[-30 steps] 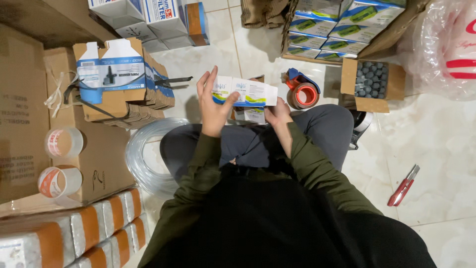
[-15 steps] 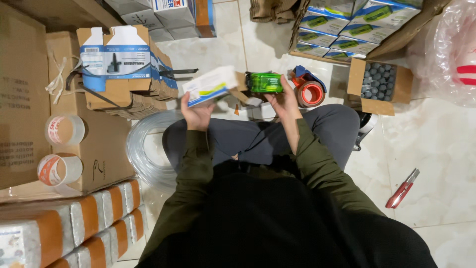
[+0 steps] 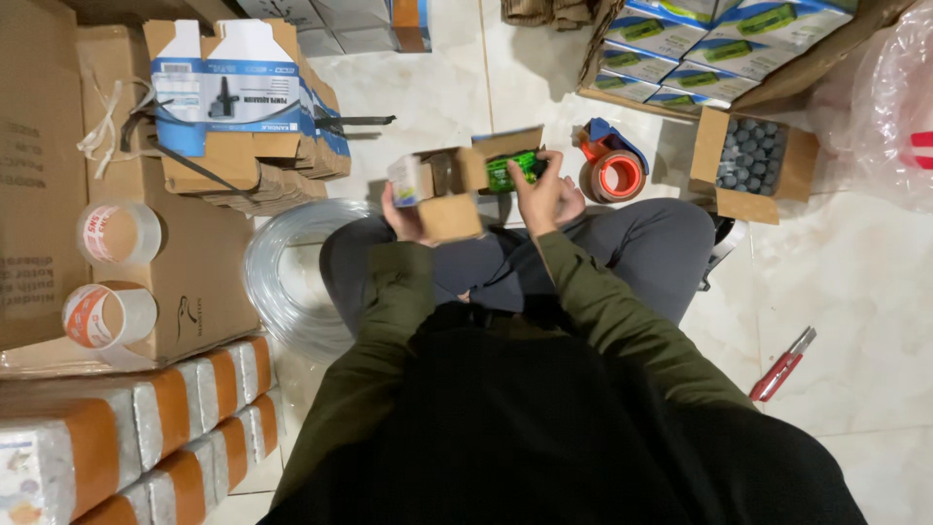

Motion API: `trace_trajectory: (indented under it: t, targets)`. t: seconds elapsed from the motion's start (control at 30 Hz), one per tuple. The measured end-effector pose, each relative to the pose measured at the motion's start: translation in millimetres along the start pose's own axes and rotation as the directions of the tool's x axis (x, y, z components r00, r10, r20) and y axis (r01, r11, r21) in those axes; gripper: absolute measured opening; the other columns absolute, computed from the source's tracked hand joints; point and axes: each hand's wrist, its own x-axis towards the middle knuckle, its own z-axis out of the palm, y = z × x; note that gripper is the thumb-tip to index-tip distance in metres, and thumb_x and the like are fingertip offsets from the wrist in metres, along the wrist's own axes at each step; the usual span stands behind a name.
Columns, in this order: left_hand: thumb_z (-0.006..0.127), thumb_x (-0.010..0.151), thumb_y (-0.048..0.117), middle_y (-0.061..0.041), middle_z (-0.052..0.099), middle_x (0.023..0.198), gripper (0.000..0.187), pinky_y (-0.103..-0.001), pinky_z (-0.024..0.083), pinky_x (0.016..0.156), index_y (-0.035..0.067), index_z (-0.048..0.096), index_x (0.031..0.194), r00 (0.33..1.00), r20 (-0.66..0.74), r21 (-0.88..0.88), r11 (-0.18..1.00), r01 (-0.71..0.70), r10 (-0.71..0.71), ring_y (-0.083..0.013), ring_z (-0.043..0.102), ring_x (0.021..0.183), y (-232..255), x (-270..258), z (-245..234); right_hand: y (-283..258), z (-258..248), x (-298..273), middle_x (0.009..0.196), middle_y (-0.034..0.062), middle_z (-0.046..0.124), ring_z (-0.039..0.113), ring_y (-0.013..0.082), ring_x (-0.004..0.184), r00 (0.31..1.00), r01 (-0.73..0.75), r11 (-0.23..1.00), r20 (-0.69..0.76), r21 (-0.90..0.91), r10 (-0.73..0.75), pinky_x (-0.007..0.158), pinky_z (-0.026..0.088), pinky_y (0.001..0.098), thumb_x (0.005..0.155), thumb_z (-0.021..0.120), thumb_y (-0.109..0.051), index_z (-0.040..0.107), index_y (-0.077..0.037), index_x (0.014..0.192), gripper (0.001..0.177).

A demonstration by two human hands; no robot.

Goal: The person sits on the floor and packs small items into a cardboard box. They place a green packet and a clear plastic tube into the box, then close the flaps and seal the box with orange packing tape using a handheld dispenser.

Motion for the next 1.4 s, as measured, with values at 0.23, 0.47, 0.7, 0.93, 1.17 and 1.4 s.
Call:
trace_trajectory:
  t: [0.23, 0.47, 0.7, 0.93, 1.17, 1.4]
  targets:
    - [0.061, 0.073, 0.051, -0.012, 0.062, 0.104, 0.059, -0.051, 0.058, 0.067, 0.011, 0.052, 0.116, 0.831, 0.04, 0.171, 0.824, 0.541, -0.554, -0.0343, 0.064, 0.085, -14, -23, 23, 4, 17, 19, 0.101, 0.0242, 0.064, 0.064, 0.0412, 0.092, 0.986, -0.132, 0.989, 0.092, -0.066, 0.138, 0.083, 0.049, 0.0448, 0.077, 0.078, -0.037, 0.038, -0.021, 0.108, 0.053]
    - [0.061, 0.073, 0.047, -0.013, 0.059, 0.105, 0.058, -0.049, 0.057, 0.067, 0.01, 0.047, 0.116, 0.81, 0.003, 0.212, 0.792, 0.573, -0.587, -0.0342, 0.061, 0.086, -15, -20, 26, 0, 28, 34, 0.108, 0.0231, 0.063, 0.061, 0.0403, 0.103, 0.917, -0.286, 0.941, 0.232, -0.182, 0.323, 0.091, 0.046, 0.0493, 0.081, 0.072, -0.036, 0.036, -0.013, 0.108, 0.05]
    - [0.06, 0.073, 0.048, -0.015, 0.06, 0.1, 0.058, -0.049, 0.059, 0.063, 0.009, 0.047, 0.113, 0.798, 0.005, 0.227, 0.778, 0.585, -0.602, -0.0353, 0.064, 0.08, -15, -19, 23, 4, 23, 31, 0.102, 0.0268, 0.053, 0.06, 0.0482, 0.088, 0.973, 0.2, 0.832, 0.201, -0.517, -0.109, 0.076, 0.049, 0.0574, 0.086, 0.064, -0.024, 0.053, 0.003, 0.101, 0.033]
    - [0.059, 0.072, 0.048, -0.015, 0.059, 0.101, 0.061, -0.051, 0.059, 0.066, 0.007, 0.046, 0.116, 0.792, 0.016, 0.251, 0.769, 0.588, -0.61, -0.0366, 0.064, 0.083, -14, -17, 23, 16, 10, 31, 0.085, 0.0096, 0.056, 0.053, 0.028, 0.088, 0.861, 0.502, 0.435, 0.384, -0.748, -0.333, 0.068, 0.047, 0.0374, 0.084, 0.057, -0.03, 0.051, -0.006, 0.108, 0.034]
    - [0.061, 0.071, 0.048, -0.015, 0.06, 0.102, 0.062, -0.052, 0.06, 0.068, 0.008, 0.047, 0.116, 0.793, 0.023, 0.224, 0.776, 0.59, -0.609, -0.0374, 0.064, 0.085, -19, -13, 17, 6, 12, 46, 0.09, 0.0079, 0.053, 0.06, 0.0301, 0.081, 0.787, 0.614, 0.352, 0.518, -0.706, -0.334, 0.058, 0.052, 0.0385, 0.082, 0.058, -0.022, 0.059, -0.013, 0.098, 0.018]
    - [0.059, 0.072, 0.052, -0.015, 0.064, 0.098, 0.061, -0.046, 0.06, 0.064, 0.007, 0.053, 0.112, 0.808, 0.053, 0.199, 0.799, 0.568, -0.587, -0.0337, 0.066, 0.079, -13, -15, 13, 32, 19, 39, 0.083, 0.0057, 0.063, 0.06, 0.0215, 0.077, 0.722, 0.636, 0.105, 0.541, -0.764, -0.432, 0.077, 0.036, 0.0356, 0.084, 0.05, -0.023, 0.058, -0.013, 0.096, 0.017]
